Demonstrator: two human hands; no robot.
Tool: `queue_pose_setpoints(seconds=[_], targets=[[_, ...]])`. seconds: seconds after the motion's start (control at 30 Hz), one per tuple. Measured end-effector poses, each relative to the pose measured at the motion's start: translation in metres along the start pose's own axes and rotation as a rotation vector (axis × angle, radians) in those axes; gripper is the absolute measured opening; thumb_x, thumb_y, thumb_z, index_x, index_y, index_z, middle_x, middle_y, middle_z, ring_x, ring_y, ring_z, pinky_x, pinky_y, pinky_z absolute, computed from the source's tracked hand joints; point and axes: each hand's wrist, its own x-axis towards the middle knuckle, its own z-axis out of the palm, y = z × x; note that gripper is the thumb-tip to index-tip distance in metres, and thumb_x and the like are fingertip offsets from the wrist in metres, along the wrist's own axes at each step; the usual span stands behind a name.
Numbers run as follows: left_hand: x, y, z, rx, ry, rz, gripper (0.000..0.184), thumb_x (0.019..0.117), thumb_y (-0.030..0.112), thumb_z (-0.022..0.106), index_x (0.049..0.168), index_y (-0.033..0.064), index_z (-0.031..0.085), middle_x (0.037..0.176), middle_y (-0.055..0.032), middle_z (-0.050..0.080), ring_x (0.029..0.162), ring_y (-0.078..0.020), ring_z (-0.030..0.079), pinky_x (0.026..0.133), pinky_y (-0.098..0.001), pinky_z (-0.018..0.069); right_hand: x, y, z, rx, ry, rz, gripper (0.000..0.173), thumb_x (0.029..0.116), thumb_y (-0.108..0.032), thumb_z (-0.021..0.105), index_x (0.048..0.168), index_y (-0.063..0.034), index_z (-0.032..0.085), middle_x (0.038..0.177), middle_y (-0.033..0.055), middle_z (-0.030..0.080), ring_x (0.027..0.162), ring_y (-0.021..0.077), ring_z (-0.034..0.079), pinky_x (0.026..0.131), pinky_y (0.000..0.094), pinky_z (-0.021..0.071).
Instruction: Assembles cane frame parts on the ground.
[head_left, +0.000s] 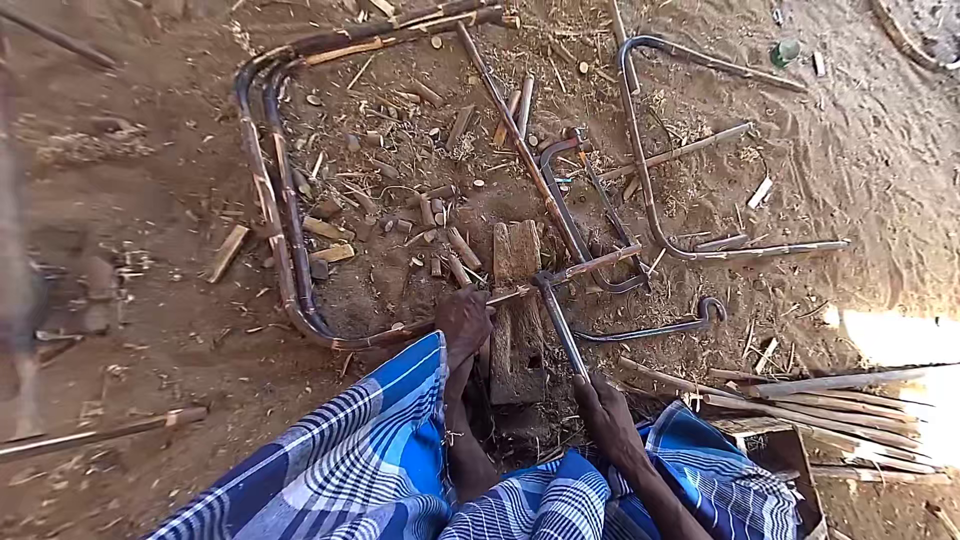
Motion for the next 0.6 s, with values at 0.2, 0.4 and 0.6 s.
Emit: queue_pose_setpoints(seconds=[0.2, 0.4, 0.6], targets=[[-0.002, 0.002, 0.002, 0.002, 0.029, 0.003, 0.024, 0.0988, 0.025, 0.067, 0.114, 0.01, 0.077, 0.112, -0.014, 0.071, 0.097, -0.0345, 0.072, 0.079, -0.0554, 0.0589, -0.006, -0.02, -0.008, 0.012, -0.027, -0.006, 0.064, 0.1025, -0.069, 0.031, 0.086, -0.0161, 0.063, 0.06, -0.0004, 0.049, 0.051, 0.0162, 0.05, 0.05, 0.0384, 0.0459], [-0.005, 0.003, 0.009, 0.027, 0.019, -0.016, 0.024, 0.0985, 0.026, 0.067, 0.116, 0.0124, 0.076, 0.116, -0.0115, 0.071, 0.099, -0.0335, 0.071, 0.08, -0.0548, 0.0588, -0.007, -0.013, 0.004, -0.096, 0.0, -0.084, 0.065, 0.1058, -0.063, 0.027, 0.091, -0.0111, 0.063, 0.065, 0.0029, 0.053, 0.057, 0.0187, 0.056, 0.055, 0.0419, 0.0507], [-0.006, 0.0, 0.01, -0.004, -0.046, -0.02, 0.03, 0.1013, 0.029, 0.063, 0.123, 0.0103, 0.073, 0.122, -0.0157, 0.068, 0.108, -0.0362, 0.069, 0.088, -0.0561, 0.0579, -0.023, -0.048, -0.008, 0.192, 0.134, -0.289, 0.06, 0.1051, -0.065, 0.032, 0.083, -0.0153, 0.059, 0.057, -0.0041, 0.045, 0.045, 0.0098, 0.044, 0.042, 0.0302, 0.0412]])
